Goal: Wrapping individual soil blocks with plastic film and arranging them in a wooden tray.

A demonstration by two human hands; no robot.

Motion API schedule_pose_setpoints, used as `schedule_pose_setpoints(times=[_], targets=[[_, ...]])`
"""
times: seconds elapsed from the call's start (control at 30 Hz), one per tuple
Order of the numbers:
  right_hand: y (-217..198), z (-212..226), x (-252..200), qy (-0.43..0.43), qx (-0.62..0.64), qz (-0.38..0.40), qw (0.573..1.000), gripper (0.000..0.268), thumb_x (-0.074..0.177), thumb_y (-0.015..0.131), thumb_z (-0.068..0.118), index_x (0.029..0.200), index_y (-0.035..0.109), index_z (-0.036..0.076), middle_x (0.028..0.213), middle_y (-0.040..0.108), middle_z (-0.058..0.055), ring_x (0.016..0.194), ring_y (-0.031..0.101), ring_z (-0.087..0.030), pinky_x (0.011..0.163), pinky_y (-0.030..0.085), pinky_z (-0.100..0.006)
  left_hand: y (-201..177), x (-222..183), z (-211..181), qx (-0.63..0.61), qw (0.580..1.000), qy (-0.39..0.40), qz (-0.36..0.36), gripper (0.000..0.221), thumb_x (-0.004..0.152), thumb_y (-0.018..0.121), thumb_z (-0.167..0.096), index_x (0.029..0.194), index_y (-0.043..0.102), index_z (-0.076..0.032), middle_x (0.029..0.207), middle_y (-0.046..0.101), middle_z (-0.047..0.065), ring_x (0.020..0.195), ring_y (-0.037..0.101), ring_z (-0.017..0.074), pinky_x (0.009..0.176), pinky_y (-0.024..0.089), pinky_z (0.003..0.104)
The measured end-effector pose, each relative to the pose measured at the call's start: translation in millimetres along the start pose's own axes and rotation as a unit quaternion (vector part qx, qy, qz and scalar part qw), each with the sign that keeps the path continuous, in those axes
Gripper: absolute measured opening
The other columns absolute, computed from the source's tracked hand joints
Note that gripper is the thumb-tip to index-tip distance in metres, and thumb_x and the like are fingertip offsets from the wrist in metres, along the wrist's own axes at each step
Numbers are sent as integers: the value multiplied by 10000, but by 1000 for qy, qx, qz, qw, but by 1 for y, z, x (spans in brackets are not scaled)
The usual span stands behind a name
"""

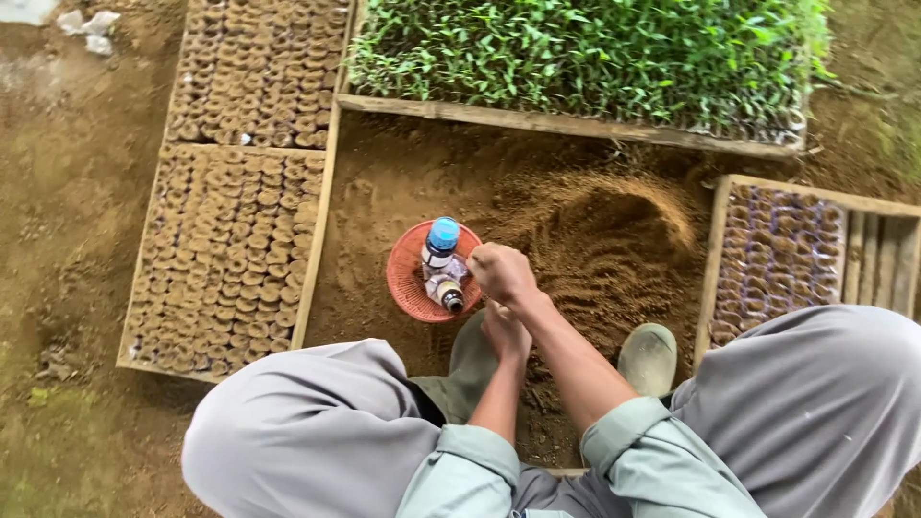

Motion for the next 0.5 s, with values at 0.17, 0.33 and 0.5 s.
schedule_pose_setpoints(times=[0.17,0.33,0.5], targets=[[45,12,30,15,-170,170,971,181,825,661,217,911,777,109,904,749,-156,869,761,-390,760,625,-510,-6,-2,-8,12,1000,-4,-15,305,991,498,-208,1032,714,3,799,728,191,682,631,205,642,504,305],[78,14,55,0,-187,193,963,182,859,602,110,891,768,40,890,763,-177,849,766,-413,735,622,-522,-21,-5,-14,32,999,-15,-26,276,985,518,-198,1054,722,-25,878,739,178,805,647,235,702,525,354],[99,5,50,-25,-222,170,960,182,875,575,78,838,749,40,823,748,-151,797,767,-410,683,621,-533,-21,-9,-29,60,998,-29,-14,248,977,545,-185,1084,733,-64,982,753,159,968,668,275,782,552,418]])
Point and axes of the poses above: each hand's wrist, its own x-axis towards the middle knuckle, its own y-axis out of the palm, z = x × y, the point moved 3 cm from there along x, towards the middle knuckle
